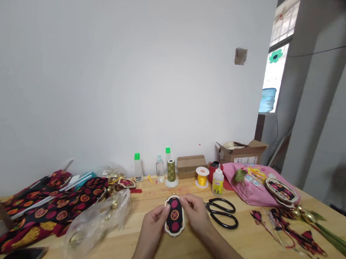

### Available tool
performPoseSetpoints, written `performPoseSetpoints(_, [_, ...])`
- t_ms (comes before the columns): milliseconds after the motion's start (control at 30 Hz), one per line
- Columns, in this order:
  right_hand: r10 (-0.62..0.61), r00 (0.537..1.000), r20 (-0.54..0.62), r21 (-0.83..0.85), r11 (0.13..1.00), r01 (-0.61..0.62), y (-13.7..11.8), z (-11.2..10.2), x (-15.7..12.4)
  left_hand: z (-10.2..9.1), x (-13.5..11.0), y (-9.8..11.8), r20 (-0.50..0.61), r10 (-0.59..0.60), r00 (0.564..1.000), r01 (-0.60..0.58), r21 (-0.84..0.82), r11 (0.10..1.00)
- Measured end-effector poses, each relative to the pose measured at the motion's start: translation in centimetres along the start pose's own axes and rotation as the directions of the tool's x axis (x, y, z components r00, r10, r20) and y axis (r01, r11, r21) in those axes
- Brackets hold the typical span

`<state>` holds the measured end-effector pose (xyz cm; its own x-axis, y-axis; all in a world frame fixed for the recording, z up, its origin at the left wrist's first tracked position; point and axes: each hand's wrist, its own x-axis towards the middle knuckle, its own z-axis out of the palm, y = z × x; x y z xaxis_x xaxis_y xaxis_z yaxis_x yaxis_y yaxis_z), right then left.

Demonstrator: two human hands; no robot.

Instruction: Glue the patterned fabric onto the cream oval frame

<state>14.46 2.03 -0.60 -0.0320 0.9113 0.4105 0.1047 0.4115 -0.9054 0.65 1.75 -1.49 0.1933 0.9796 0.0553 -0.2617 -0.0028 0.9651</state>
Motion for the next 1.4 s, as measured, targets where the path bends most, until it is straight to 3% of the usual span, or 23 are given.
performPoseSetpoints(100, [-0.001, 1.000, 0.007, 0.000, 1.000, 0.001, 0.0, 0.2, 0.0, -0.2, 0.2, 0.2, -0.035, 0.079, 0.996, -0.078, 0.024, 0.997])
performPoseSetpoints(400, [-0.056, 0.998, 0.006, 0.012, 0.998, 0.055, -0.8, 0.1, -0.1, 0.1, -0.3, 0.4, 0.081, 0.088, 0.993, -0.094, 0.073, 0.993])
performPoseSetpoints(633, [-0.015, 1.000, 0.018, 0.111, 0.994, 0.012, -1.1, 0.2, -0.1, 0.6, -0.5, 0.6, 0.145, 0.065, 0.987, -0.087, 0.151, 0.985])
performPoseSetpoints(833, [0.072, 0.996, 0.044, 0.175, 0.981, -0.078, -1.7, 0.1, 0.1, 0.9, -0.9, 0.6, 0.122, 0.078, 0.989, -0.103, 0.217, 0.971])
performPoseSetpoints(933, [0.130, 0.988, 0.090, 0.179, 0.973, -0.144, -1.7, -0.3, 0.1, 0.7, -1.3, 1.0, 0.136, 0.102, 0.985, -0.148, 0.390, 0.909])
performPoseSetpoints(1067, [0.232, 0.961, 0.150, 0.178, 0.950, -0.257, -0.8, -1.2, 0.5, 0.5, -2.0, 2.0, 0.221, 0.126, 0.967, -0.237, 0.607, 0.758])
performPoseSetpoints(1233, [0.182, 0.981, 0.069, 0.132, 0.973, -0.190, -0.8, -2.3, 1.0, 0.7, -2.3, 3.1, 0.223, 0.176, 0.959, -0.281, 0.645, 0.711])
performPoseSetpoints(1400, [0.139, 0.964, 0.226, 0.056, 0.986, -0.155, -1.8, -2.0, 0.3, 0.3, -2.3, 3.3, 0.253, 0.168, 0.953, -0.299, 0.695, 0.654])
